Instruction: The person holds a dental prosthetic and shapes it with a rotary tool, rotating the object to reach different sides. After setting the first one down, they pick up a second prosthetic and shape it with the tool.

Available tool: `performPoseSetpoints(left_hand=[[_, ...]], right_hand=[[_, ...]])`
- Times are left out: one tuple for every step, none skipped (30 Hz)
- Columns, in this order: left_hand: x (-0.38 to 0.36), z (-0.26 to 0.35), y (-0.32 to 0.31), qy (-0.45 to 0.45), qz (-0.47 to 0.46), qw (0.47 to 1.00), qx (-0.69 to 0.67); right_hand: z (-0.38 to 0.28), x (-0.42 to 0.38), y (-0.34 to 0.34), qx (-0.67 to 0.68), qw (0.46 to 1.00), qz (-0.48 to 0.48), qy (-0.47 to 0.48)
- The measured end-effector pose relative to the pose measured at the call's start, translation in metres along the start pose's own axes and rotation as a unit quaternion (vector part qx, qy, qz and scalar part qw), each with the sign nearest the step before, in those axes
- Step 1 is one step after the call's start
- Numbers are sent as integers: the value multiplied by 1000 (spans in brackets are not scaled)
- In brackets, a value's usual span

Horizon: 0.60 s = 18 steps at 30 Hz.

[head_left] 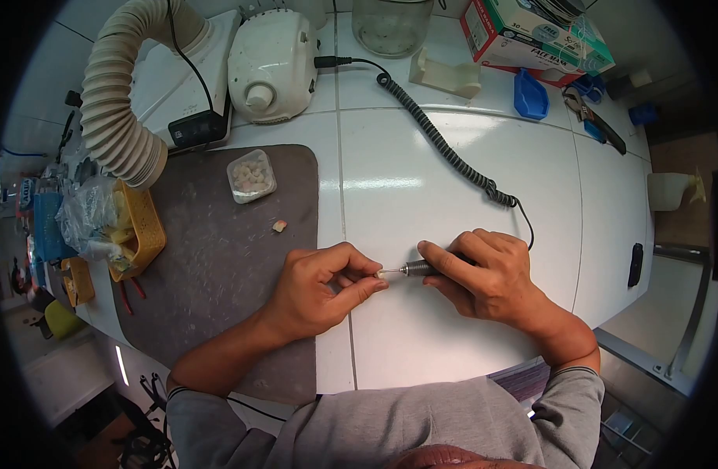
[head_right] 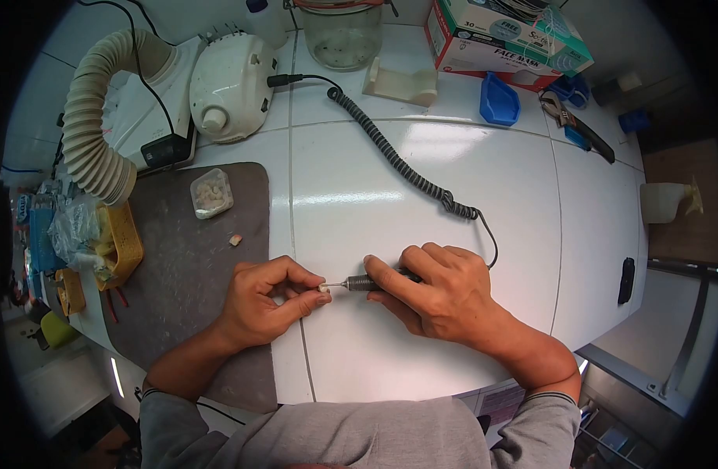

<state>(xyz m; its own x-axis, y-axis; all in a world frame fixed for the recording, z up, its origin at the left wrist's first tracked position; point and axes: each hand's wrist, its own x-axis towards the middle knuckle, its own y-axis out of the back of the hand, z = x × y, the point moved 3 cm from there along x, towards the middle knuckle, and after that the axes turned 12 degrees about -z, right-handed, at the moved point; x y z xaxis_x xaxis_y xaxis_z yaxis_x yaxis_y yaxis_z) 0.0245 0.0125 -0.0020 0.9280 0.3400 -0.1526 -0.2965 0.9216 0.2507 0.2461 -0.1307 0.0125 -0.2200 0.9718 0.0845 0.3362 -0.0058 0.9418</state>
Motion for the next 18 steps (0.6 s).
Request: performPoseSetpoints(left_hand=[[0,0,0,-1,0,1000,2],[0,0,-1,-1,1,1000,5],[0,0,0,0,0,1000,4],[0,0,0,1,-1,1000,4],[0,0,0,2,-3,1000,3],[0,1,0,2,-3,1000,3],[0,1,0,1,-4,1000,2],[1,1,0,1,-4,1000,2],[0,1,0,1,-5,1000,2],[0,0,0,1,-5,1000,2],[0,0,0,0,-6,1000,1],[0,1,0,-3,-13,1000,8],[0,2,1,-7,-21,1000,14],[0,3,2,-11,-27,999,20],[0,3,2,-11,-27,999,19],[0,3,2,-11,-27,999,19],[0,3,1,-11,-28,999,18],[0,3,1,-8,-23,1000,15]], right_hand=[[0,0,0,-1,1000,0,1],[0,0,0,-2,1000,-1,3],[0,0,0,-1,1000,-1,4],[0,0,0,0,1000,-2,4],[0,0,0,1,1000,-3,3],[0,-1,0,-4,1000,-5,0],[-1,0,0,-9,1000,-6,-3],[-1,0,0,-14,1000,-8,-6],[-1,0,0,-12,1000,-7,-3],[0,-1,0,-9,1000,-7,1],[0,-1,-1,-7,1000,-6,5],[0,-1,-1,-8,1000,-6,2],[-1,0,0,-10,1000,-6,-1],[-1,0,0,-12,1000,-6,-3],[-1,0,0,-10,1000,-7,-1],[0,0,1,-8,1000,-8,1],[0,0,1,-6,1000,-9,3],[-1,0,0,-8,1000,-9,-1]])
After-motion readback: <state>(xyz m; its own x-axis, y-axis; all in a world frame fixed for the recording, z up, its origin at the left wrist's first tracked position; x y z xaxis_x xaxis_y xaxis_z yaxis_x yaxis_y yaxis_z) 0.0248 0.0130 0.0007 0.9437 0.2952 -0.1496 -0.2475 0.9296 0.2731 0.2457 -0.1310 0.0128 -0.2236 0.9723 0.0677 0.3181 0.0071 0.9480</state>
